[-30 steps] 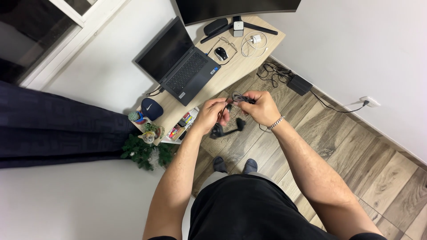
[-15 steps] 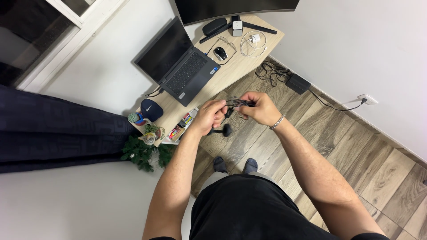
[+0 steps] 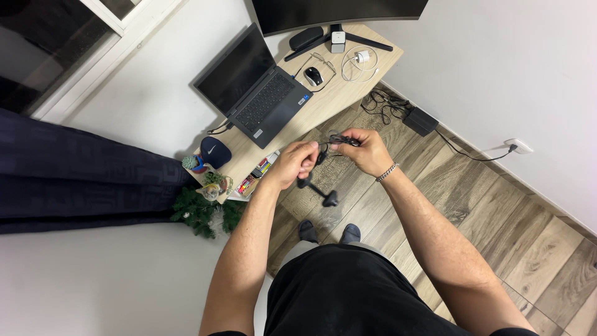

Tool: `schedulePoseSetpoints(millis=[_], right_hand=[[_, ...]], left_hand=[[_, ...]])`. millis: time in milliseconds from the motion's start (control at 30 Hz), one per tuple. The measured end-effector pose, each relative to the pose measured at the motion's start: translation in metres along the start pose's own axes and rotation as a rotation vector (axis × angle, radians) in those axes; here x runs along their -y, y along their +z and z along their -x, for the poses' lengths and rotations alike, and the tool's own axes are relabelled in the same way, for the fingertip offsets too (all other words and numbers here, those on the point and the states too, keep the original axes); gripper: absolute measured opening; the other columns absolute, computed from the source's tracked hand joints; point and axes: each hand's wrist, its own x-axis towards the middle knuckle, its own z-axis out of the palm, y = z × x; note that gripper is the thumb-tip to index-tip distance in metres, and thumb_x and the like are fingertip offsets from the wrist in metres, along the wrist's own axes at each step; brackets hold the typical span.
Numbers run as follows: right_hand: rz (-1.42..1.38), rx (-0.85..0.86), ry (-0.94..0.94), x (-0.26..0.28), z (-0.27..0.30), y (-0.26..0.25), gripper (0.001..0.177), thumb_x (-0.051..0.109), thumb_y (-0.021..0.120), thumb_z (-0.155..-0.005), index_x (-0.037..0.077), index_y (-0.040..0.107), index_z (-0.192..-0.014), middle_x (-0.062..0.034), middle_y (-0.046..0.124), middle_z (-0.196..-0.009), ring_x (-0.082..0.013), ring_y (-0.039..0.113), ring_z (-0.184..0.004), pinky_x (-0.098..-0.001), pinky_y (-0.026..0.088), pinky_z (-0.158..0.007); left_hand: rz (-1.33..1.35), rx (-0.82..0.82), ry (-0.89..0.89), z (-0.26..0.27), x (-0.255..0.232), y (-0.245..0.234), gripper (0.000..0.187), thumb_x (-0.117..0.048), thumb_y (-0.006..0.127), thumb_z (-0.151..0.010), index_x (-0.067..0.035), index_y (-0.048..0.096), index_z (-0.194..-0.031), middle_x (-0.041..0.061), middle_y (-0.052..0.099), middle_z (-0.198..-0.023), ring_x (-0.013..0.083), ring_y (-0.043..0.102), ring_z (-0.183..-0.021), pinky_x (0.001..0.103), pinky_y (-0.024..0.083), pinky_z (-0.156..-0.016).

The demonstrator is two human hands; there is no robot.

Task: The person picks up a headset from a wooden desk, untangles the attached cable with both hands, and carries it through a hallway. After placing the headset on top of a laptop in another room, the person returns to the desk and picks up a small rectangular battery.

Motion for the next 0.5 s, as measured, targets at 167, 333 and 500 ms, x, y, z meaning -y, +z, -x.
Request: schedulePoseSetpoints(millis=[167, 333, 500], right_hand=[[0.063, -0.134, 0.047, -0.057, -0.006, -0.016, 0.009, 0.016, 0.083, -0.086, 0.011, 0.076, -0.089, -0.0014, 0.062, -0.06, -0.0069, 0.054, -0.058, -0.0194, 0.041, -0.055], [0.277, -0.225, 0.272, -0.14, -0.01, -0.035, 0.014, 0.028, 0.08, -0.084, 0.016, 0.074, -0.085, -0.0034, 0.061, -0.064, -0.0153, 0.059, -0.067, -0.0275, 0.044, -0.062], [0.466, -0.204, 0.403, -0.177, -0.001, -0.044, 0.021, 0.03, 0.075, -0.082, 0.014, 0.077, -0.094, -0.0108, 0.074, -0.083, -0.0296, 0.072, -0.09, -0.0381, 0.053, -0.079]], left_hand=[[0.021, -0.008, 0.076, 0.016, -0.028, 0.012, 0.026, -0.021, 0.05, -0.106, 0.0, 0.062, -0.096, -0.005, 0.025, -0.054, 0.0023, 0.029, -0.041, 0.016, 0.03, -0.036], [0.005, 0.03, 0.109, 0.018, -0.038, 0.019, 0.029, -0.015, 0.047, -0.105, 0.006, 0.064, -0.116, -0.004, 0.023, -0.053, 0.0029, 0.024, -0.041, 0.015, 0.022, -0.035], [-0.053, 0.058, 0.119, 0.018, -0.047, 0.028, 0.03, -0.014, 0.047, -0.105, 0.005, 0.064, -0.121, -0.004, 0.024, -0.053, 0.0026, 0.023, -0.042, 0.015, 0.019, -0.036]])
